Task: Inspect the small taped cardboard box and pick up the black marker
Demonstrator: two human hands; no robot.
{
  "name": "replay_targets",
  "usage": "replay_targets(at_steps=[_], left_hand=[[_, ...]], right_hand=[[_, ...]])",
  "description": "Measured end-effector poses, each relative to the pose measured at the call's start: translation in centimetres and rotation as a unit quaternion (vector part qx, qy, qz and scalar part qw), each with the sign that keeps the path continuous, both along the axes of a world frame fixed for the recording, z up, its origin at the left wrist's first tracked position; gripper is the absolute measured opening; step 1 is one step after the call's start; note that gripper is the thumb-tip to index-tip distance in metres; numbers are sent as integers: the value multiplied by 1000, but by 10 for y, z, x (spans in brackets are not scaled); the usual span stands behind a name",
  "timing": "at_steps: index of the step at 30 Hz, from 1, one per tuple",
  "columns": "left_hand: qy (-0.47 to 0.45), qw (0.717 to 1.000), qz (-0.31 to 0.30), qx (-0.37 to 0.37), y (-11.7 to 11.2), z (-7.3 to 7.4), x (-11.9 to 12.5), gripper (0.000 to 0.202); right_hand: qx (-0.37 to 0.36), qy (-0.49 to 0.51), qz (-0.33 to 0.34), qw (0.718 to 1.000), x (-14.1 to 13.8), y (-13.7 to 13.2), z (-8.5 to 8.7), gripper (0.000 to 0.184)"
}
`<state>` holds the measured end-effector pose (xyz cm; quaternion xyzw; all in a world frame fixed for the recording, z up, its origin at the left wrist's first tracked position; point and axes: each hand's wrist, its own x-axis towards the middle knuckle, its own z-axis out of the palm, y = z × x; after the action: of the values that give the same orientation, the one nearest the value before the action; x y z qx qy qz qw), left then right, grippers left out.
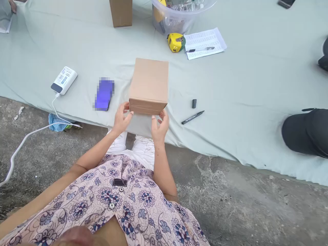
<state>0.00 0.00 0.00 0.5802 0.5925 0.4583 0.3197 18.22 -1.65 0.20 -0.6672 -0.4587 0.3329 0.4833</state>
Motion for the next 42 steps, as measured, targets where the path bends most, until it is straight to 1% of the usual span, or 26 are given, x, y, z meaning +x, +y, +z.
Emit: replay_targets(at_steps=[2,4,7,9,11,15,18,20,22,24,31,36,39,42], left_hand=[[25,998,6,60,-11,14,5,44],[40,993,10,114,-16,30,10,46],[15,987,14,161,-17,50,17,49],[-31,987,10,159,-15,59,20,48],[-71,987,7,147,-12,65,21,48],[-88,987,22,131,-9,74,24,54],[-91,989,32,109,-9,77,28,67],[-84,990,37,103,-9,77,31,75],[-75,991,44,102,-8,76,35,78],[-74,990,53,107,-8,75,39,78],[-91,988,43,114,-9,71,52,76],[-82,987,34,134,-14,67,56,76],[-75,986,30,143,-16,64,55,75],[-74,986,20,149,-17,62,53,74]], right_hand=[[51,-3,-15,999,6,-6,15,52],[96,-18,-18,995,10,-9,31,49],[144,-50,-19,988,14,-10,51,47],[159,-70,-21,985,14,-11,60,48],[163,-86,-16,983,14,-11,65,49],[172,-112,-11,979,9,-12,71,51],[167,-138,-16,976,-1,-13,76,55],[154,-147,-14,977,-9,-12,78,63],[146,-136,-11,980,-15,-11,79,69],[146,-120,-11,982,-19,-10,78,70],[149,-110,-22,982,-16,-7,76,63],[195,-75,-36,977,-9,-5,74,47],[234,-58,-49,969,-1,-3,70,41],[232,-82,-58,968,6,-3,65,38]])
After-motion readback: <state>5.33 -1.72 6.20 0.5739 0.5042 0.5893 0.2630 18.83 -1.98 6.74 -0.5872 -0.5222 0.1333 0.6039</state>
